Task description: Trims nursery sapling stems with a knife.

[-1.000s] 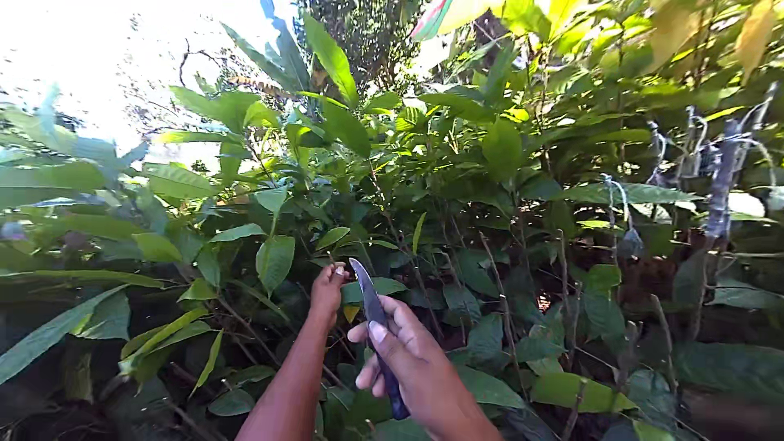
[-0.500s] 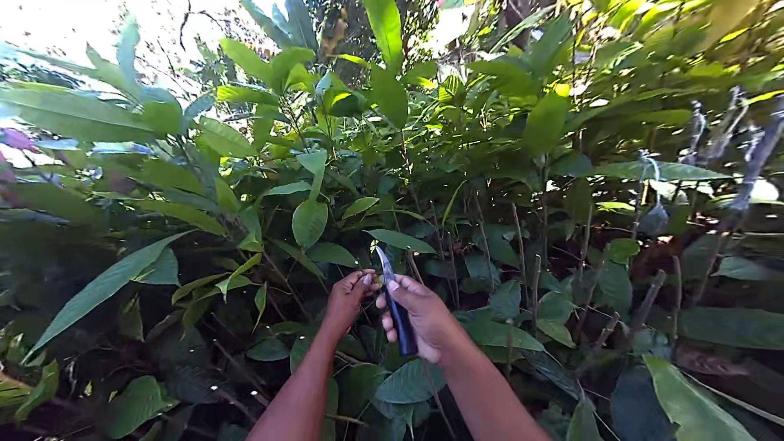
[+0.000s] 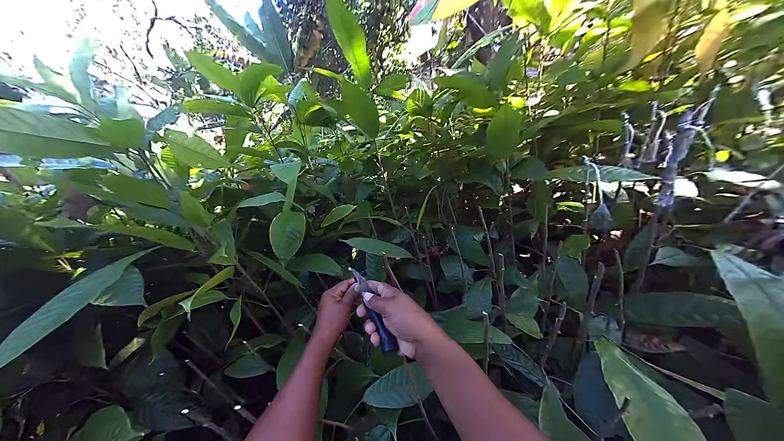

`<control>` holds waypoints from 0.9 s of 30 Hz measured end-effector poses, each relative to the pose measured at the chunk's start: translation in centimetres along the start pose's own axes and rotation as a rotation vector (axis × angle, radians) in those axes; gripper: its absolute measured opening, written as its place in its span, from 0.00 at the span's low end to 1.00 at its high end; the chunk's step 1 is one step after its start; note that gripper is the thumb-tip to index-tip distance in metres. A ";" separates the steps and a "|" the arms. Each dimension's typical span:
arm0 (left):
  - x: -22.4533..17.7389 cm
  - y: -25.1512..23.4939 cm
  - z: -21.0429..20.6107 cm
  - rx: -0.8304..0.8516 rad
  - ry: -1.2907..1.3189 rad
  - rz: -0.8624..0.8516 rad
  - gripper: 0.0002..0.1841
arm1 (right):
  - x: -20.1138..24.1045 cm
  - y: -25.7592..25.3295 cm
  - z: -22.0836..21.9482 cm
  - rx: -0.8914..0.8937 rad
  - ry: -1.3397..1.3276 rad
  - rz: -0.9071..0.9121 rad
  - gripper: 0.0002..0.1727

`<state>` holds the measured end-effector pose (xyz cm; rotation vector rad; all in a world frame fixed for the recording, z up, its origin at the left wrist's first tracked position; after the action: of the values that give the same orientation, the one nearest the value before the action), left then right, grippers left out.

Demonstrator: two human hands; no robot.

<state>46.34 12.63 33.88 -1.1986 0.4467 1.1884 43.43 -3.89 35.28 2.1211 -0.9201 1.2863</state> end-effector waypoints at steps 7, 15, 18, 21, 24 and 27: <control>-1.4 -2.8 0.9 -0.212 -0.405 0.218 0.18 | 5.7 10.0 -2.5 0.375 0.118 0.326 0.29; -5.5 -3.0 0.3 -0.357 -0.086 0.165 0.25 | 10.2 13.7 8.0 -0.364 -0.080 0.770 0.25; -10.5 -4.1 -0.5 -0.341 0.136 -0.055 0.22 | 9.4 14.4 9.1 -0.450 -0.130 0.833 0.23; -12.2 -7.7 -2.2 -0.276 0.304 -0.054 0.24 | 9.2 15.0 8.7 -0.488 -0.054 0.934 0.28; -8.8 -10.7 -4.4 -0.318 0.330 0.189 0.28 | 9.4 14.8 7.9 -0.399 0.009 0.972 0.32; -5.4 -11.2 -6.0 -0.259 0.195 0.520 0.29 | 8.4 12.4 5.6 -0.152 -0.003 0.887 0.36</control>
<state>55.87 5.91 41.25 -1.4803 0.8044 1.6144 39.96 -18.39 41.17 1.6131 -2.0146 1.5113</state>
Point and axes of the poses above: each hand's wrist, its own y-axis away from the middle knuckle, its own z-axis out of the back of the hand, x = y × z, the point moved 4 cm from there along -y, towards the middle knuckle, and after that the axes turned 2 degrees about -z, right-handed, at the moved point
